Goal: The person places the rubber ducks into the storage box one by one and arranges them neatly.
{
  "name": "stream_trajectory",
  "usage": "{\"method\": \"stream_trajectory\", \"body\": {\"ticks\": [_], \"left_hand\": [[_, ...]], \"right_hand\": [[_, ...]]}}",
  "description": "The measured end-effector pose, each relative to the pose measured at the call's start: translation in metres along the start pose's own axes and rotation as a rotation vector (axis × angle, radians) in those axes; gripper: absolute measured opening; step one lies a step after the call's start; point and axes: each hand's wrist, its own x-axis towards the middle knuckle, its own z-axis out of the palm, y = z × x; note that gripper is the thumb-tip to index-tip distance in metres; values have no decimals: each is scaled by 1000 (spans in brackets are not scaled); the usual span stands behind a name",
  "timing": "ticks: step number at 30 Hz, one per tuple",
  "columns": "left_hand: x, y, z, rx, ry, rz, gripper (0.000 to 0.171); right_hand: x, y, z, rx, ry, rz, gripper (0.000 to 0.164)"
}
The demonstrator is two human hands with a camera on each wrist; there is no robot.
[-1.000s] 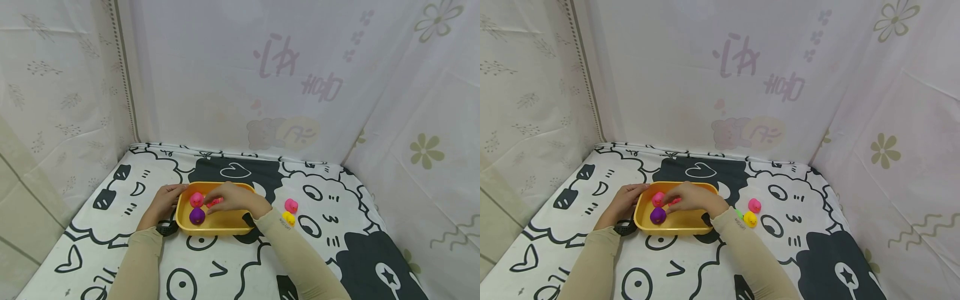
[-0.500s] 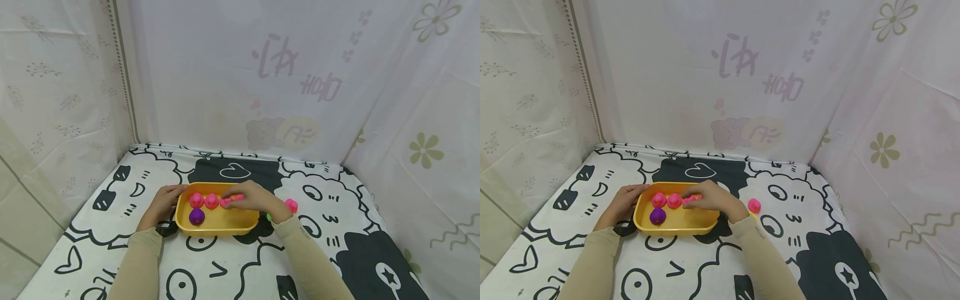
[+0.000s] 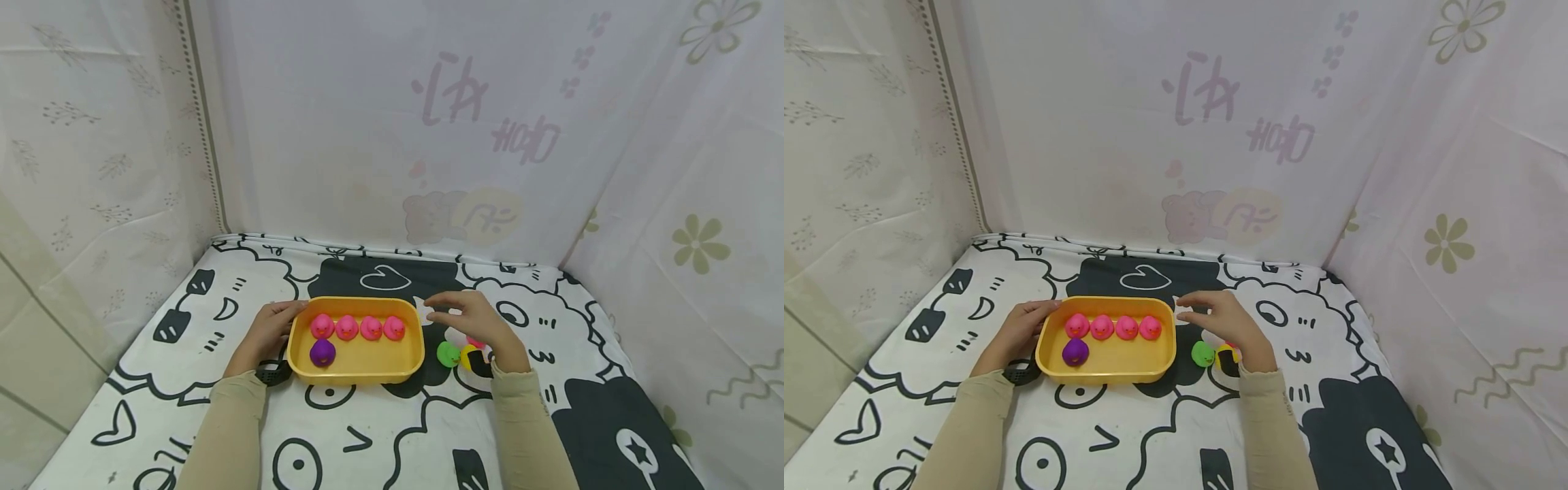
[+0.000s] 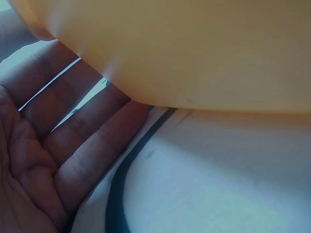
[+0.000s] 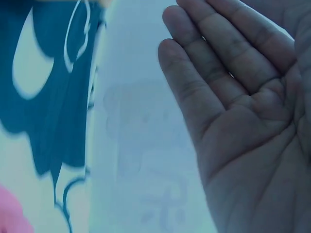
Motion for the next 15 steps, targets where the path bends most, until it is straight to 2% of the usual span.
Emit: {"method": "stream_trajectory", "body": {"ticks": [4, 9, 15], "left_hand": [[-2, 5, 1, -4, -4, 2, 65], [-1, 1, 2, 5, -2, -5, 65], [0, -1, 2, 27, 15, -11, 71]], "right_hand": [[-12, 18, -17, 24, 1, 130, 37], [-28, 41, -37, -24, -35, 265, 40], [-39, 61, -43, -57, -91, 410, 38]]}}
